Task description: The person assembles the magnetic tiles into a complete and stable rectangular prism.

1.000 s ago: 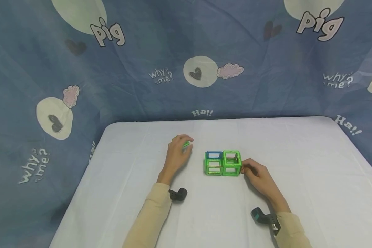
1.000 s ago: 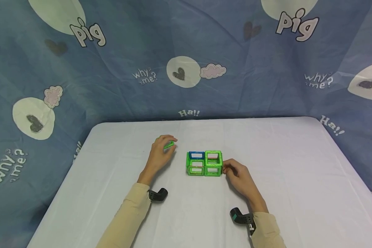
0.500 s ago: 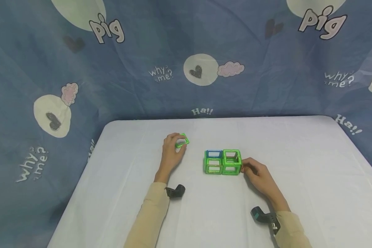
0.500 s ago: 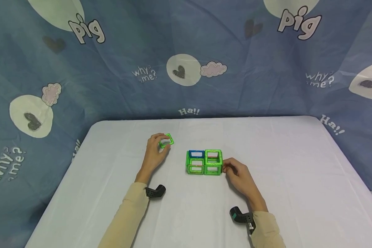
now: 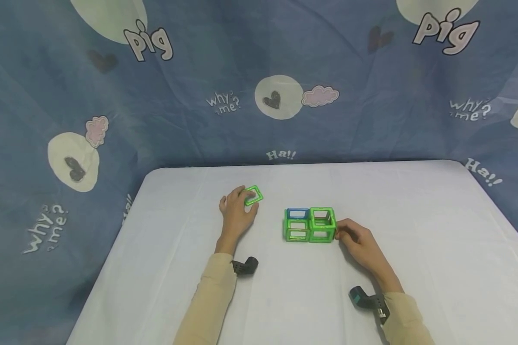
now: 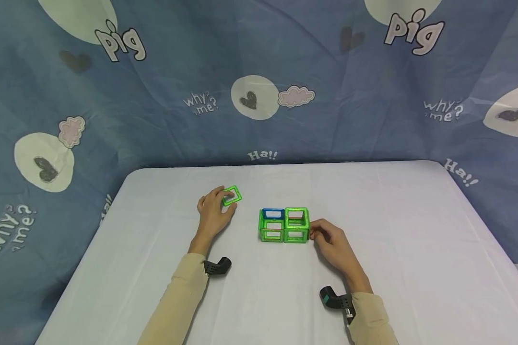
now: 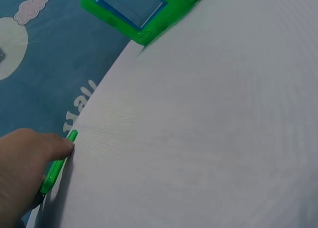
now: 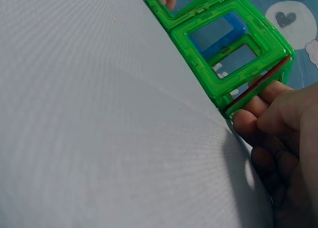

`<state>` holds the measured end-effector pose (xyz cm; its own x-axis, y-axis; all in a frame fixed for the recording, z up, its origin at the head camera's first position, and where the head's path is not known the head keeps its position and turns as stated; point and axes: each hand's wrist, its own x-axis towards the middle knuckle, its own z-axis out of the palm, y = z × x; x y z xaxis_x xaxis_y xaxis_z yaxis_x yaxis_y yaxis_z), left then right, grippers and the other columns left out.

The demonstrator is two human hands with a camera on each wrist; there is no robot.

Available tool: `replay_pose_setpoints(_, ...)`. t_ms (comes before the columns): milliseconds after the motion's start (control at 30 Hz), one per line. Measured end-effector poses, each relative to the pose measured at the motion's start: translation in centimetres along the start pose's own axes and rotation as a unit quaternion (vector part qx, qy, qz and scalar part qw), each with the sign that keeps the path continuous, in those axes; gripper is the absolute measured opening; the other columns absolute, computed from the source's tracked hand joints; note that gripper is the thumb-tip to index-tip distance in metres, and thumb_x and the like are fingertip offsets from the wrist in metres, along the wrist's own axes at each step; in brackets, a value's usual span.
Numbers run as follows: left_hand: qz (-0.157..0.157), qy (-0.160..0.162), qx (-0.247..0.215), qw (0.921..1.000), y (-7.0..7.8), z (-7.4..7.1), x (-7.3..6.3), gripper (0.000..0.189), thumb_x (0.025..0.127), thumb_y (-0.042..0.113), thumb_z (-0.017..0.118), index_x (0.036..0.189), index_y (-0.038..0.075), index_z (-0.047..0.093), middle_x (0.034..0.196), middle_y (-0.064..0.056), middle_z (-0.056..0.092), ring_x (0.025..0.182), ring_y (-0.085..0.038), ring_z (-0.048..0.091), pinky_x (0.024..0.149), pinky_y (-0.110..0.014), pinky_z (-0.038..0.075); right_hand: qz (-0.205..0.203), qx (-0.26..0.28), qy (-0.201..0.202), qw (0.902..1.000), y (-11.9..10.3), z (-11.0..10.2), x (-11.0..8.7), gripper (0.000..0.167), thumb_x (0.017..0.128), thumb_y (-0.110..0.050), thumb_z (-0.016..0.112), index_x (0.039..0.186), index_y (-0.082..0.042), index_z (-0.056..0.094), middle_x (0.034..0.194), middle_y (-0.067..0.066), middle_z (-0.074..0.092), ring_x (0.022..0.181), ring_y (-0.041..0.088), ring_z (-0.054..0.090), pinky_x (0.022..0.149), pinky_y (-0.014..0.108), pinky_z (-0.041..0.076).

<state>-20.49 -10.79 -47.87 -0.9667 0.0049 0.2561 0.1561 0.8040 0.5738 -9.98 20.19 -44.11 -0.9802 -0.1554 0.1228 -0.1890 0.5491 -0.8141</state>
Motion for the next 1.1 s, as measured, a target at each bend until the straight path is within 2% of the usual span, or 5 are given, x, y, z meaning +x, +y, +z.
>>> replay_pose_setpoints(167,0.001,0.008,-0.005,1.0000,0.4,-0.2,0.1,0.024,0.087,0.021,0.066,0.110,0.015,0.064,0.139,-0.011,0.049,0.133,-0.029,0.040,0.113,-0.058,0.010,0.002,0.000,0.003,1.0000,-0.1,-0.2,0.1,0.023,0.091,0.005,0.047,0.107,-0.003,0.063,0.090,0.008,0.068,0.097,0.022,0.060,0.099,0.047,0.043)
replay_pose_setpoints(400,-0.005,0.006,-0.004,1.0000,0.4,-0.3,0.3,0.019,0.088,0.020,0.065,0.107,0.017,0.065,0.137,-0.008,0.050,0.132,-0.027,0.040,0.113,-0.057,0.010,0.000,-0.012,0.007,0.9999,0.0,-0.1,0.2,0.023,0.091,0.005,0.048,0.107,-0.004,0.063,0.092,0.007,0.069,0.099,0.022,0.061,0.098,0.034,0.043)
replay_pose_setpoints(667,-0.007,0.007,-0.015,0.9998,0.3,-0.6,0.1,0.016,0.089,0.018,0.065,0.105,0.016,0.067,0.133,-0.009,0.053,0.129,-0.029,0.044,0.114,-0.055,0.011,0.001,0.005,0.012,0.9999,3.2,0.9,0.7,0.024,0.093,0.001,0.049,0.107,-0.012,0.064,0.093,0.001,0.069,0.103,0.020,0.060,0.101,0.049,0.043)
replay_pose_setpoints(967,0.007,0.010,-0.028,0.9995,0.0,-0.3,0.1,0.014,0.089,0.020,0.064,0.102,0.015,0.067,0.131,-0.009,0.055,0.128,-0.028,0.045,0.114,-0.050,0.016,-0.006,0.008,0.018,0.9998,4.0,0.9,0.7,0.024,0.094,-0.003,0.050,0.107,-0.017,0.065,0.091,-0.004,0.069,0.101,0.012,0.060,0.100,0.047,0.044)
replay_pose_setpoints(1100,0.009,0.010,-0.039,0.9991,-0.1,-0.3,-0.1,0.013,0.089,0.022,0.065,0.100,0.015,0.068,0.130,-0.009,0.057,0.127,-0.028,0.046,0.114,-0.049,0.019,0.001,-0.008,0.015,0.9998,3.8,0.9,0.7,0.024,0.094,-0.002,0.050,0.107,-0.016,0.065,0.090,-0.006,0.068,0.098,0.008,0.059,0.099,0.038,0.045)
